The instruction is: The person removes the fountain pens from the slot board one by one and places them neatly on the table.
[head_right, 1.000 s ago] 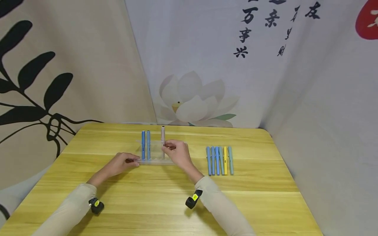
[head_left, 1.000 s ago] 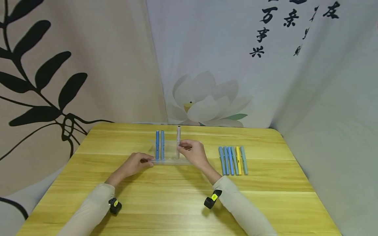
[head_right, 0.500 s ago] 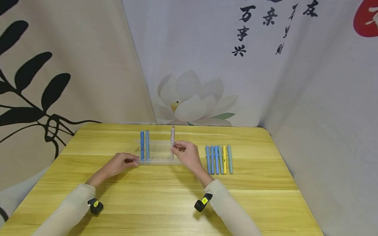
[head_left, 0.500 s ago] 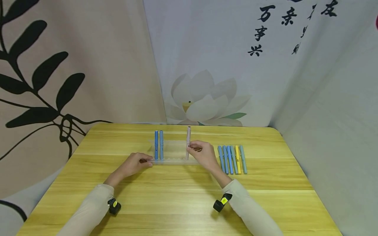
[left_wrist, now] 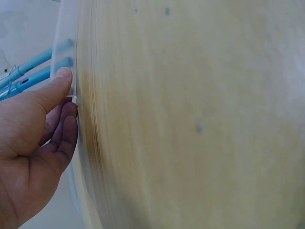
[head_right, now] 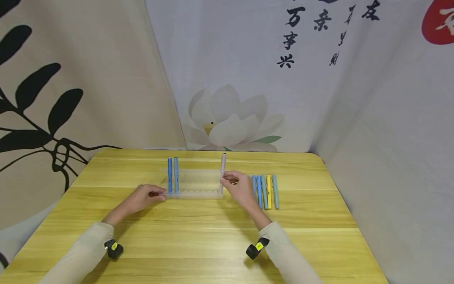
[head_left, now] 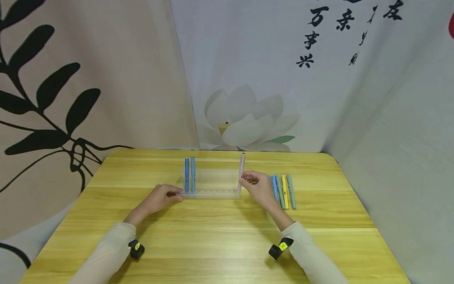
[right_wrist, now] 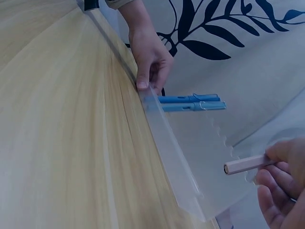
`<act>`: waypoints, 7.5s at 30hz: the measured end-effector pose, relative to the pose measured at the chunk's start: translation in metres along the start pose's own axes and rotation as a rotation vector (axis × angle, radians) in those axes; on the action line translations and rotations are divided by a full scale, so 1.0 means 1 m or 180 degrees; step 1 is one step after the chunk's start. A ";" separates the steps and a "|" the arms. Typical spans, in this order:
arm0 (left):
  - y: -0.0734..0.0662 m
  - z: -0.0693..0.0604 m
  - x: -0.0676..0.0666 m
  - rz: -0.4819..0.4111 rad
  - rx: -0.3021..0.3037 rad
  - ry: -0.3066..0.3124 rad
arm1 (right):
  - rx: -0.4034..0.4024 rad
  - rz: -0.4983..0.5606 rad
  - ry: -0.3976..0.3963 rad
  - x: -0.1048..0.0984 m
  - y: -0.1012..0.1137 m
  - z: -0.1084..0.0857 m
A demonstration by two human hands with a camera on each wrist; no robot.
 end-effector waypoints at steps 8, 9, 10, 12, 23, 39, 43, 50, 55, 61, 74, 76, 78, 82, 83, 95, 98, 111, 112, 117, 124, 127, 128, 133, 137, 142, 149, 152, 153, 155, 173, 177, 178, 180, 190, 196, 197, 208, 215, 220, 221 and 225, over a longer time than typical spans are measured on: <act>-0.001 0.000 0.000 0.0053 -0.0001 -0.0023 | 0.0068 -0.0055 -0.0090 -0.023 -0.010 -0.006; -0.001 0.000 0.000 0.0059 -0.0003 -0.0025 | 0.0057 -0.0058 -0.0103 -0.026 -0.011 -0.006; -0.001 0.000 0.000 0.0061 -0.0005 -0.0024 | 0.0036 -0.0079 -0.0115 -0.028 -0.011 -0.007; -0.001 0.000 0.000 0.0061 -0.0011 -0.0024 | -0.0005 -0.0094 -0.0144 -0.034 -0.012 -0.009; 0.000 0.000 0.000 0.0032 -0.0013 -0.0008 | 0.0137 -0.0349 -0.0204 -0.069 -0.025 -0.020; 0.000 0.000 -0.001 0.0009 -0.0023 -0.0016 | 0.0350 -0.0507 -0.0415 -0.115 -0.043 -0.035; 0.001 0.000 0.000 0.0018 -0.0024 -0.0027 | 0.0416 -0.0622 -0.0465 -0.127 -0.048 -0.037; 0.000 0.000 -0.001 -0.0003 0.0000 -0.0039 | 0.0459 -0.0720 -0.0500 -0.143 -0.062 -0.046; 0.000 -0.001 -0.001 0.0004 -0.0006 -0.0035 | 0.0551 -0.0786 -0.0510 -0.155 -0.070 -0.054; 0.001 -0.001 -0.001 0.0014 -0.0016 -0.0032 | 0.0716 -0.0857 -0.0459 -0.167 -0.081 -0.061; -0.001 -0.002 0.000 -0.0003 0.0009 -0.0017 | 0.1004 -0.0897 -0.0318 -0.174 -0.108 -0.071; -0.001 -0.001 -0.001 -0.0002 0.0014 -0.0018 | 0.1033 -0.0938 -0.0314 -0.174 -0.111 -0.071; -0.001 -0.001 -0.001 -0.0011 0.0011 -0.0014 | 0.1046 -0.1002 -0.0297 -0.175 -0.114 -0.071; 0.000 -0.001 -0.001 -0.0032 -0.0002 -0.0007 | 0.1080 -0.1072 -0.0267 -0.175 -0.119 -0.071; 0.000 -0.001 -0.001 -0.0031 -0.0004 -0.0011 | 0.1084 -0.1089 -0.0255 -0.174 -0.119 -0.071; -0.001 -0.001 -0.001 -0.0022 0.0015 -0.0029 | 0.1109 -0.1215 -0.0277 -0.172 -0.125 -0.070; -0.001 -0.002 0.000 -0.0036 0.0015 -0.0014 | 0.1170 -0.1264 -0.0279 -0.172 -0.127 -0.071; 0.002 -0.001 0.000 -0.0018 -0.0042 -0.0024 | 0.1246 -0.1433 -0.0250 -0.169 -0.126 -0.071; 0.001 -0.001 0.000 -0.0018 -0.0043 -0.0028 | 0.1232 -0.1453 -0.0235 -0.168 -0.125 -0.070; 0.000 -0.002 0.000 -0.0025 -0.0016 -0.0045 | 0.1215 -0.1520 -0.0189 -0.165 -0.123 -0.069; 0.000 -0.001 0.000 -0.0035 0.0000 -0.0040 | 0.1169 -0.1635 -0.0154 -0.162 -0.120 -0.065; 0.001 -0.001 0.000 -0.0042 0.0005 -0.0040 | 0.1143 -0.1668 -0.0145 -0.162 -0.120 -0.064; 0.001 -0.001 0.000 -0.0038 0.0010 -0.0042 | 0.1150 -0.1671 -0.0144 -0.162 -0.120 -0.063; 0.001 -0.001 0.000 -0.0027 0.0006 -0.0039 | 0.1180 -0.1672 -0.0118 -0.163 -0.120 -0.063; 0.001 0.000 0.000 -0.0043 -0.0011 -0.0029 | 0.1156 -0.1697 -0.0117 -0.165 -0.117 -0.062; 0.001 0.000 0.000 -0.0037 -0.0010 -0.0035 | 0.1069 -0.1673 -0.0151 -0.168 -0.109 -0.060; 0.002 -0.001 0.000 -0.0044 -0.0010 -0.0044 | 0.0703 -0.1337 0.0008 -0.155 -0.085 -0.051; 0.002 -0.002 0.000 -0.0055 -0.0027 -0.0032 | 0.0562 -0.1136 0.0094 -0.143 -0.071 -0.047; 0.002 -0.002 0.000 -0.0061 -0.0031 -0.0027 | 0.0528 -0.1076 0.0106 -0.138 -0.067 -0.046; 0.002 -0.002 0.001 -0.0064 -0.0042 -0.0019 | 0.0485 -0.0959 0.0128 -0.130 -0.062 -0.044; 0.002 -0.003 -0.001 -0.0018 -0.0070 -0.0029 | -0.0168 -0.0331 0.0240 -0.051 -0.021 -0.020; 0.002 -0.003 -0.001 -0.0019 -0.0070 -0.0029 | -0.0203 -0.0209 0.0299 -0.032 -0.019 -0.017; 0.002 -0.002 -0.001 -0.0025 -0.0066 -0.0027 | -0.0190 -0.0189 0.0315 -0.028 -0.018 -0.016; 0.001 -0.002 -0.001 -0.0031 -0.0063 -0.0022 | -0.0196 -0.0176 0.0349 -0.019 -0.016 -0.015; 0.001 -0.002 0.000 -0.0024 -0.0045 -0.0011 | -0.0193 -0.0036 0.0501 0.026 0.000 -0.005; 0.000 -0.001 -0.001 -0.0075 -0.0050 -0.0003 | -0.0179 0.0019 0.0623 0.055 0.008 0.001; 0.000 -0.001 -0.002 -0.0082 -0.0053 -0.0005 | -0.0190 0.0027 0.0651 0.060 0.009 0.003; -0.001 -0.002 -0.001 -0.0102 -0.0008 -0.0008 | -0.0324 0.0235 0.0806 0.107 0.019 0.013; -0.001 -0.001 -0.001 -0.0150 -0.0032 -0.0020 | -0.0286 0.0140 0.0705 0.130 0.014 0.025; 0.000 0.000 0.000 -0.0164 -0.0033 0.0000 | -0.0185 0.0162 0.0645 0.141 0.010 0.032; 0.000 0.000 0.000 -0.0165 -0.0038 0.0003 | -0.0165 0.0168 0.0639 0.142 0.009 0.033; 0.000 0.000 -0.001 -0.0157 -0.0053 0.0006 | -0.0093 0.0219 0.0654 0.149 0.007 0.037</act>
Point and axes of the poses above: each hand's wrist, its own z-axis towards the middle knuckle, its own x-axis out of the palm, y = z × x, the point moved 9 cm from there along z, towards the middle knuckle, and after that the axes turned 10 degrees about -x, right-handed, at the moved point
